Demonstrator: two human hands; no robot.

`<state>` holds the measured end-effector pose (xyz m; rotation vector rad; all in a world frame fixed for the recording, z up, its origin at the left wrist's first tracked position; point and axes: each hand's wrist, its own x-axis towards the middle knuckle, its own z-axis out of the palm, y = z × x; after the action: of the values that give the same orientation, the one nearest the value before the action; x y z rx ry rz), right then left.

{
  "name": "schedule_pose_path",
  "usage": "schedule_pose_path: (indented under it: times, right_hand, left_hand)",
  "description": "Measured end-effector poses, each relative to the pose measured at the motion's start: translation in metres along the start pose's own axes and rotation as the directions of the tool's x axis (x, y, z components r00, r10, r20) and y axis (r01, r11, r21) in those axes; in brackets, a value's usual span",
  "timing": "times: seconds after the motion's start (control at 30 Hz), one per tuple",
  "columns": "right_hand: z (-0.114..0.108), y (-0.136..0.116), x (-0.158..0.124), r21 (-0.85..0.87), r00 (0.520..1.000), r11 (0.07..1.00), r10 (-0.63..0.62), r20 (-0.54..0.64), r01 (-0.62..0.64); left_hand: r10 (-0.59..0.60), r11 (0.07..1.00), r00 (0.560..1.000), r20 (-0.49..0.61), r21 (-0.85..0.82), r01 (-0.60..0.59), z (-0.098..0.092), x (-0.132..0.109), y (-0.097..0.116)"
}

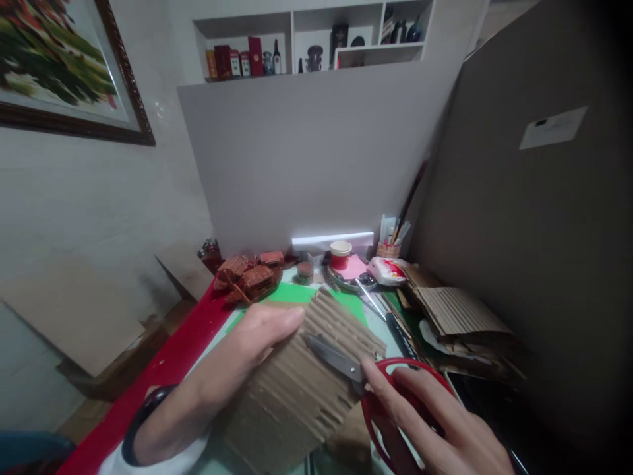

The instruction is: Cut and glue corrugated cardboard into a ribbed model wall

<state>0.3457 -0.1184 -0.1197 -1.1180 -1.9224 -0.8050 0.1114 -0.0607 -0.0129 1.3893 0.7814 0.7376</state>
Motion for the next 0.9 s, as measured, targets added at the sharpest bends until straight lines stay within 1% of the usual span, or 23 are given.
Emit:
schedule_pose_path:
  times: [0.07,0.13,0.2,0.27,0.33,0.4,0.43,0.5,0.57,0.63,0.7,0.83,0.9]
  right_hand:
    - [0.002,0.001,-0.003,-0.035,0.999,0.999,0.041,-0.018,-0.041]
    - [0.003,0.002,-0.004,-0.036,0.999,0.998,0.044,-0.001,-0.044]
    - [0.003,0.003,-0.004,-0.001,0.999,0.999,0.033,0.013,-0.033]
    - [0.003,0.002,-0.002,0.059,0.999,0.997,0.043,0.031,-0.044]
    - [0.001,0.001,0.001,0.123,0.995,0.989,0.070,0.069,-0.078]
    - [0.000,0.001,0.004,0.150,0.995,0.986,0.059,0.079,-0.070]
    - [-0.001,0.002,0.005,0.147,0.996,0.988,0.044,0.076,-0.055]
    - [-0.003,0.005,0.007,0.117,0.999,0.993,0.009,0.047,-0.015]
    - [-0.003,0.007,0.006,0.084,1.000,0.996,0.003,0.023,-0.005]
    - [-0.002,0.008,0.005,0.058,1.000,0.998,0.000,-0.002,0.000]
    - [-0.001,0.007,0.003,0.053,1.000,0.999,0.007,-0.006,-0.007]
    - [0.002,0.007,0.000,0.071,0.999,0.997,0.028,0.019,-0.030]
    - [0.002,0.006,0.000,0.066,1.000,0.998,0.014,-0.013,-0.013]
  left_hand:
    - [-0.060,0.996,0.998,-0.025,0.063,0.061,-0.002,-0.001,0.003]
    - [-0.086,0.984,0.995,-0.055,0.153,0.093,-0.003,-0.002,0.004]
    - [-0.054,0.971,0.996,-0.075,0.228,0.070,-0.002,-0.002,0.005]
    - [-0.006,0.952,0.997,-0.071,0.305,0.028,0.000,-0.001,0.004]
    - [0.042,0.913,0.997,-0.061,0.408,-0.013,0.003,0.000,0.004]
    - [0.068,0.881,0.997,-0.028,0.471,-0.046,0.004,0.000,0.003]
    - [0.071,0.880,0.997,-0.021,0.472,-0.053,0.004,0.000,0.002]
    - [0.057,0.899,0.998,-0.040,0.437,-0.034,0.004,0.001,0.001]
    - [0.026,0.927,0.997,-0.078,0.376,0.005,0.004,0.001,0.000]
    - [0.015,0.949,0.995,-0.094,0.314,0.016,0.004,0.001,-0.001]
    - [0.043,0.954,0.995,-0.094,0.300,-0.013,0.005,0.002,-0.002]
    - [0.119,0.930,0.987,-0.105,0.359,-0.074,0.007,0.003,-0.002]
    - [0.152,0.917,0.984,-0.092,0.385,-0.105,0.008,0.003,-0.002]
